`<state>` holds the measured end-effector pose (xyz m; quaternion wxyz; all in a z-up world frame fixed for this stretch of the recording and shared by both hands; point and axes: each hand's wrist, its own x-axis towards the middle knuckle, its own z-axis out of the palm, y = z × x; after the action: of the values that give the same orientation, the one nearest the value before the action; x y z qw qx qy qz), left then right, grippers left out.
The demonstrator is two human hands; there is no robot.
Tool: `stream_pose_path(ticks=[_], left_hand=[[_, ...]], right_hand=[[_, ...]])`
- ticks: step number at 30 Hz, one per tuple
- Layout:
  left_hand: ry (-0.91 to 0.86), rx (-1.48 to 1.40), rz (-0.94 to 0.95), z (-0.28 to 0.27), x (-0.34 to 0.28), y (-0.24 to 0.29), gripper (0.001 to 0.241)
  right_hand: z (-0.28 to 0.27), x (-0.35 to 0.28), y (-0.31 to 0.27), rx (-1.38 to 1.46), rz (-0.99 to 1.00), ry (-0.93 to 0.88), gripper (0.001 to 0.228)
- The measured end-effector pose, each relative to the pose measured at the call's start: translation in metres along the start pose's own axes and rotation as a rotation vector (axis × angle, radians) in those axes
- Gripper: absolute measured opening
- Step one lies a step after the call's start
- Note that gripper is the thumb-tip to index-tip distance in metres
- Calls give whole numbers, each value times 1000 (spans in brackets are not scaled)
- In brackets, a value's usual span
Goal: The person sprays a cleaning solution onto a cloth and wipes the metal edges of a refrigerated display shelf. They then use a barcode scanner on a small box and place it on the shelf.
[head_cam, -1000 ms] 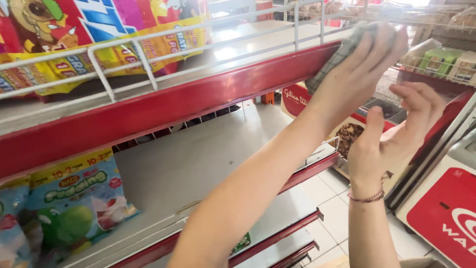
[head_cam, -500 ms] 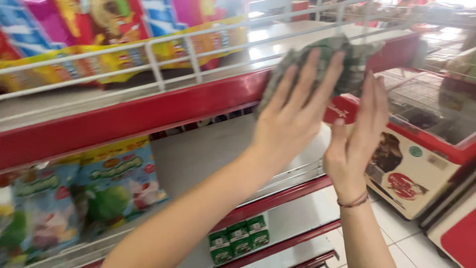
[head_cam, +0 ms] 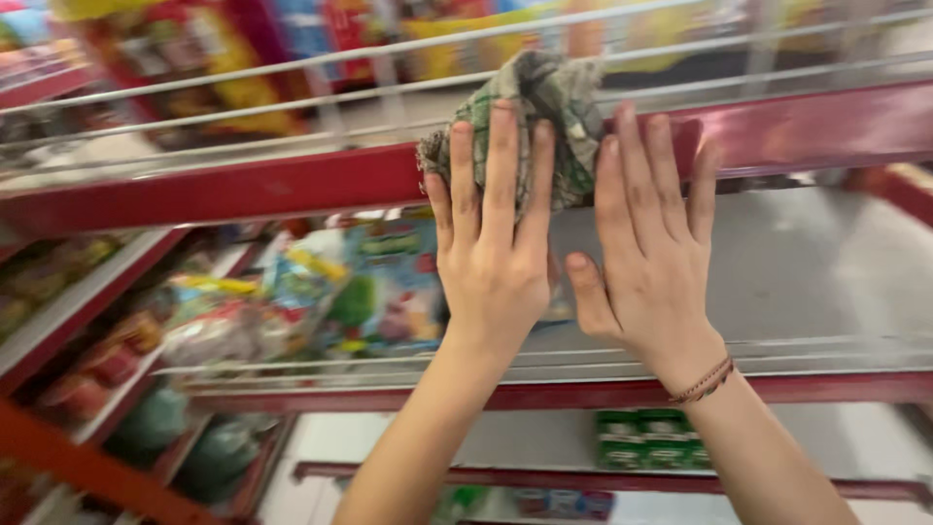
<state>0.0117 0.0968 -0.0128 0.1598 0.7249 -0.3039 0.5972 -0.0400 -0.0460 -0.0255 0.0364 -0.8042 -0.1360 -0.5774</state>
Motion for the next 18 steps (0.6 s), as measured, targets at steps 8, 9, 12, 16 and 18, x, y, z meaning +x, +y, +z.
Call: stream_pose_path(ticks=[8, 9, 12, 16, 18], left_hand=[[123, -69, -252, -33, -40, -139, 53], [124, -9, -259, -36, -45, -156, 47], [147, 125, -271, -40, -53, -207, 36], [211, 226, -310, -54, -74, -256, 39], [236, 300, -358, -63, -78, -288, 44]], right_hand=[[71, 47, -125, 171, -102, -25, 67], [77, 51, -139, 183, -114, -43, 67], [96, 61, -176, 215, -144, -77, 66], [114, 66, -212, 244, -157, -102, 67], [120, 70, -223, 244, -149, -115, 69]])
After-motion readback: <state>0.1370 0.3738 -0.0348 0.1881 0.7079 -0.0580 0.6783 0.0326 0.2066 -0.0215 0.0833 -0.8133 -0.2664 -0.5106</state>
